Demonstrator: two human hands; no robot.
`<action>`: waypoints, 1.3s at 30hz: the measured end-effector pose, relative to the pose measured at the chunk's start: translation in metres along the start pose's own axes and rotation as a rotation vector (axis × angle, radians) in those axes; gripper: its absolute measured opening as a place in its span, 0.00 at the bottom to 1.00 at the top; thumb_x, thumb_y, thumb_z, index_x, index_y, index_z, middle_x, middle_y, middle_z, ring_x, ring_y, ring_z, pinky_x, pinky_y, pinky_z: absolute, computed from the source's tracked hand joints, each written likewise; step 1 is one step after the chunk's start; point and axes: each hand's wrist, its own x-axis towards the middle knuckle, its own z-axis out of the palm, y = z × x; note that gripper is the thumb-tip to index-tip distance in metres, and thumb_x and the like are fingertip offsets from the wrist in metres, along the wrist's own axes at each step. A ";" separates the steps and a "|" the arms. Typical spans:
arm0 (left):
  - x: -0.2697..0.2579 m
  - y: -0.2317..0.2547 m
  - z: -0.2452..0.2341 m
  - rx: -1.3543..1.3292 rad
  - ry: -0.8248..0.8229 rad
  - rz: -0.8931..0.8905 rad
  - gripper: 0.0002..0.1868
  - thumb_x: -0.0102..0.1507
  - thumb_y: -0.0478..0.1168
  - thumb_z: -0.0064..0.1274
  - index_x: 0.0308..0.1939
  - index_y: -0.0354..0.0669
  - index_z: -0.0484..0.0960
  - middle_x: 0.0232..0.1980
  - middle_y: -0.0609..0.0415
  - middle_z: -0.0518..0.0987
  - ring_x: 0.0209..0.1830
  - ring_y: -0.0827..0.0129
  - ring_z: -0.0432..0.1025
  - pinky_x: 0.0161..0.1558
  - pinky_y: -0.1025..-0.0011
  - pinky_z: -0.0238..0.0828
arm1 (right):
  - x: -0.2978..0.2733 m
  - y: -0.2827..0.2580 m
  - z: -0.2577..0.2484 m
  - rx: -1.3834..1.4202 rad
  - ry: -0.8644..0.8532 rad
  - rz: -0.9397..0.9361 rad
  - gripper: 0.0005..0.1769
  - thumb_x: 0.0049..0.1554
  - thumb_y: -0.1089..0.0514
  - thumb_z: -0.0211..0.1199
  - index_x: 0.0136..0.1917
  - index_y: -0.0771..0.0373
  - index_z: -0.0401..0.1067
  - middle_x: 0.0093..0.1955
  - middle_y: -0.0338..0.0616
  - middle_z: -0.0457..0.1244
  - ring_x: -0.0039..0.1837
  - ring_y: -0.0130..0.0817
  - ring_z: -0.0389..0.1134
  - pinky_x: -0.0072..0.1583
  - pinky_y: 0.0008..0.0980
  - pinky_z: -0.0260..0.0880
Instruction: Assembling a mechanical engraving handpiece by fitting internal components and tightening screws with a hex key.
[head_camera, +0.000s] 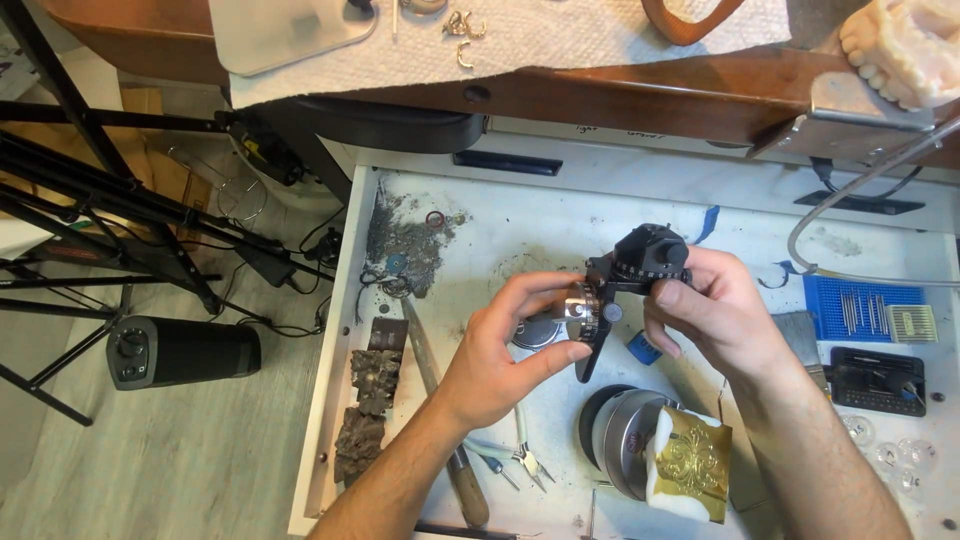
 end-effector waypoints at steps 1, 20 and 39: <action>0.000 -0.001 0.000 -0.001 0.002 -0.008 0.30 0.58 0.40 0.65 0.63 0.42 0.74 0.58 0.45 0.82 0.60 0.62 0.75 0.62 0.61 0.69 | -0.002 0.003 -0.002 -0.014 0.014 -0.002 0.14 0.56 0.59 0.60 0.50 0.73 0.73 0.26 0.50 0.64 0.21 0.28 0.61 0.24 0.26 0.69; 0.002 -0.003 0.003 0.108 0.047 0.086 0.30 0.58 0.42 0.65 0.61 0.39 0.75 0.57 0.43 0.81 0.59 0.54 0.76 0.60 0.58 0.73 | 0.001 -0.048 0.028 -0.224 0.032 -0.115 0.29 0.45 0.58 0.73 0.58 0.73 0.72 0.31 0.47 0.68 0.26 0.18 0.61 0.27 0.17 0.67; 0.009 0.093 0.030 0.309 -0.060 0.224 0.32 0.68 0.53 0.46 0.71 0.39 0.65 0.57 0.49 0.71 0.55 0.66 0.71 0.61 0.70 0.70 | -0.005 -0.115 0.049 -0.058 0.146 -0.076 0.21 0.61 0.46 0.58 0.40 0.68 0.68 0.30 0.43 0.61 0.24 0.27 0.56 0.23 0.25 0.64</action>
